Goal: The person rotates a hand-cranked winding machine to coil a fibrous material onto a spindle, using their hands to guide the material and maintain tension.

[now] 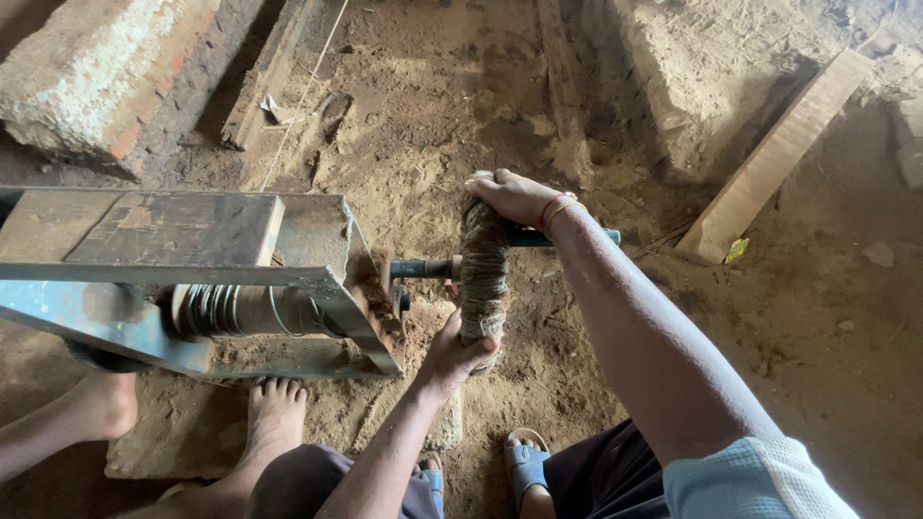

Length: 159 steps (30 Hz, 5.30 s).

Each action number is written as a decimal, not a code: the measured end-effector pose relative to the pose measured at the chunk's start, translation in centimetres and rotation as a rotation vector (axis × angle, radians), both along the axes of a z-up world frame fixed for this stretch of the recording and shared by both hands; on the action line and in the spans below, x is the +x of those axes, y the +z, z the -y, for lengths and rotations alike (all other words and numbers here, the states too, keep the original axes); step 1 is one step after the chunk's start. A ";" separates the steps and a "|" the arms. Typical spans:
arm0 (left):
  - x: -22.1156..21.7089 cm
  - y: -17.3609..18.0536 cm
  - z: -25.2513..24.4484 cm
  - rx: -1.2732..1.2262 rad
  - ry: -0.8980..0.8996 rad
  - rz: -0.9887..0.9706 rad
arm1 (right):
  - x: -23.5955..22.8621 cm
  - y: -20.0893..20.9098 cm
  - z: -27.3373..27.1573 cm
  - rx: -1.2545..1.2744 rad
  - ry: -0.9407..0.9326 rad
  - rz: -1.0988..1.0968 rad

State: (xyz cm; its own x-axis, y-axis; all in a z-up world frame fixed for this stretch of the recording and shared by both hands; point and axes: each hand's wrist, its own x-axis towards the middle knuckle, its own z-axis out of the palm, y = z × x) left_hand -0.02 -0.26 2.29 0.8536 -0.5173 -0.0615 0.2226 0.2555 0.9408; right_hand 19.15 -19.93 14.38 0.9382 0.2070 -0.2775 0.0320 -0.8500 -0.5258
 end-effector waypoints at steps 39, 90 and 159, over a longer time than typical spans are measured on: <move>-0.4 -1.1 -0.2 0.079 0.080 -0.045 | -7.2 4.0 2.2 -0.254 -0.225 0.692; -0.9 -5.1 -1.5 0.581 0.067 0.601 | -0.8 2.2 3.1 -0.235 -0.260 0.498; -0.5 -1.8 -0.7 0.203 0.043 0.090 | 0.3 -6.3 4.3 -0.372 -0.238 0.267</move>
